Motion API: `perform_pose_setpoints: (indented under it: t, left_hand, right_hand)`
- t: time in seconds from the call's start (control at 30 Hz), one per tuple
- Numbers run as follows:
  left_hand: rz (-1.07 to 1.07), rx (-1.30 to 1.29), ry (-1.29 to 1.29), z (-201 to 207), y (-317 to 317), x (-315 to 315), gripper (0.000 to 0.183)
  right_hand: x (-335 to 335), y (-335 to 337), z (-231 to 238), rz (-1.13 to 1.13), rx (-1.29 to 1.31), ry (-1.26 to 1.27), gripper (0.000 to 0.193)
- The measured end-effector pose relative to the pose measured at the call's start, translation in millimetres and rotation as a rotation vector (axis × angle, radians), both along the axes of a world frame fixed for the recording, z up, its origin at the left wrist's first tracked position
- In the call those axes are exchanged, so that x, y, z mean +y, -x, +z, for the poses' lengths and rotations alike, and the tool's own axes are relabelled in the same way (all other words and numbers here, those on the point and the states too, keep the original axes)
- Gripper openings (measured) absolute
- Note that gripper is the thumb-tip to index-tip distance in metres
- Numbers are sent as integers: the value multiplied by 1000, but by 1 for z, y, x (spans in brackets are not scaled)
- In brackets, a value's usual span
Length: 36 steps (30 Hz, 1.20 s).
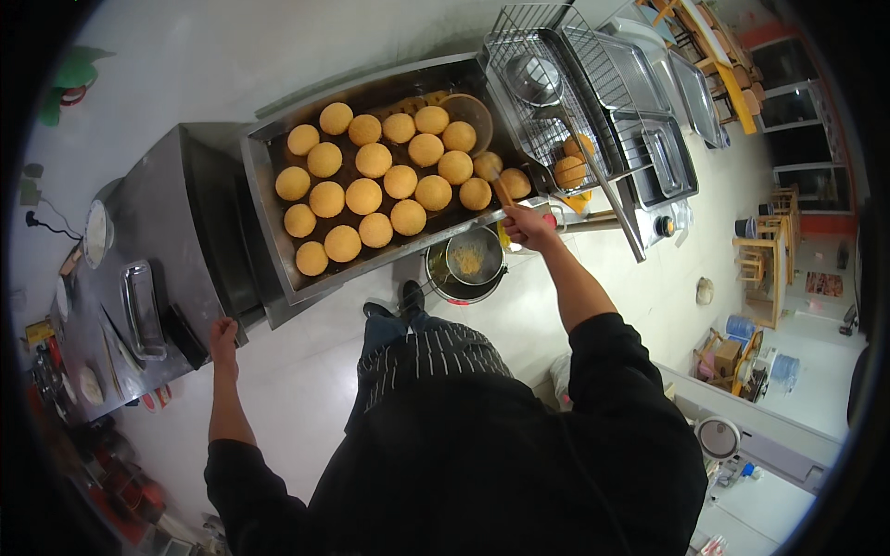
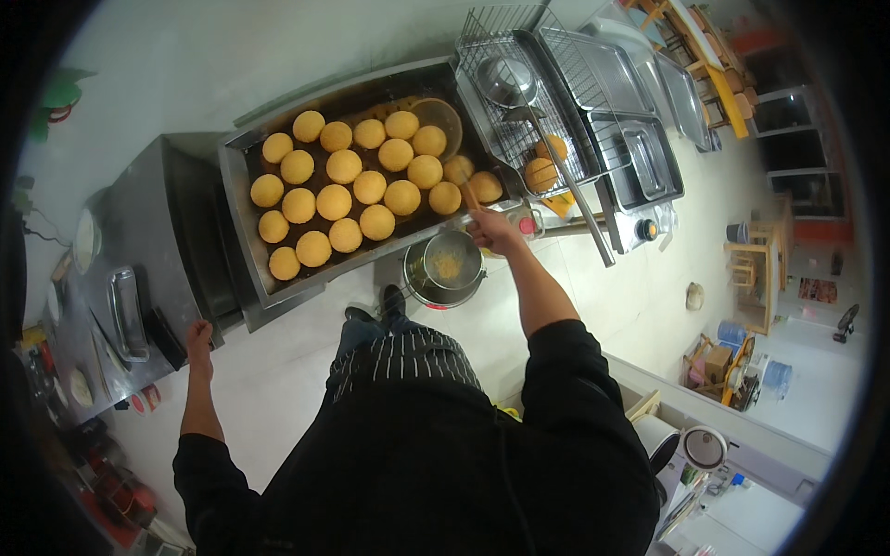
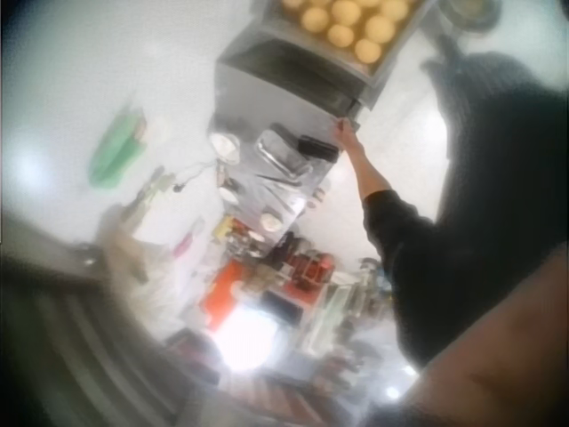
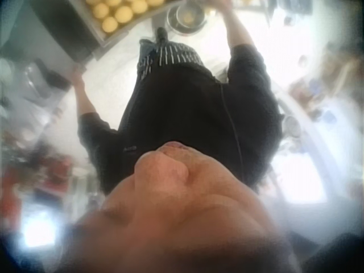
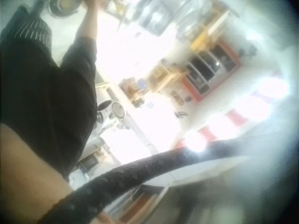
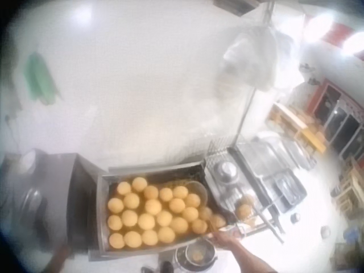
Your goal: The person uses a slotted spoon to lift and transfer round dough balls from a deep fryer into a wire basket. The dough balls are moved one by one or in small groups from the oil to the basket for draining.
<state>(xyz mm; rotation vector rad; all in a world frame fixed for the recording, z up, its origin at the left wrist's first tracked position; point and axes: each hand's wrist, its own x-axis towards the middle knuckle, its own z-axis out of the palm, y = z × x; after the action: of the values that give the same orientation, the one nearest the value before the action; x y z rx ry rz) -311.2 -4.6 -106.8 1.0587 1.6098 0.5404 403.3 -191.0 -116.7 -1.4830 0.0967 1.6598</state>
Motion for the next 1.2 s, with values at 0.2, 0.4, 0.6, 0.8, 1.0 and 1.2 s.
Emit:
perform_pose_setpoints:
  t: [0.2, 0.4, 0.6, 0.8, 1.0, 1.2]
  left_hand:
    - [13, 6, -2, -2, 3, 2, 10]
    - [-1, 30, 6, -3, 1, 0, 14]
    - [-21, 34, 8, 4, -3, 1, 17]
    - [-1, 52, 11, -2, -1, 1, 19]
    - [-10, 6, 14, -3, 3, 2, 19]
    - [-9, 44, 30, -1, 1, 3, 17]
  right_hand:
    - [41, 54, -15, -161, 282, -47, 14]
    - [31, 81, 33, 2, 24, -168, 10]
    - [26, 169, 56, 412, -1184, -271, 31]
    - [6, 159, 93, 461, -1144, -222, 26]
    - [-33, 65, 91, 496, -1408, 26, 18]
    - [-75, 16, 53, 500, -1564, 72, 16]
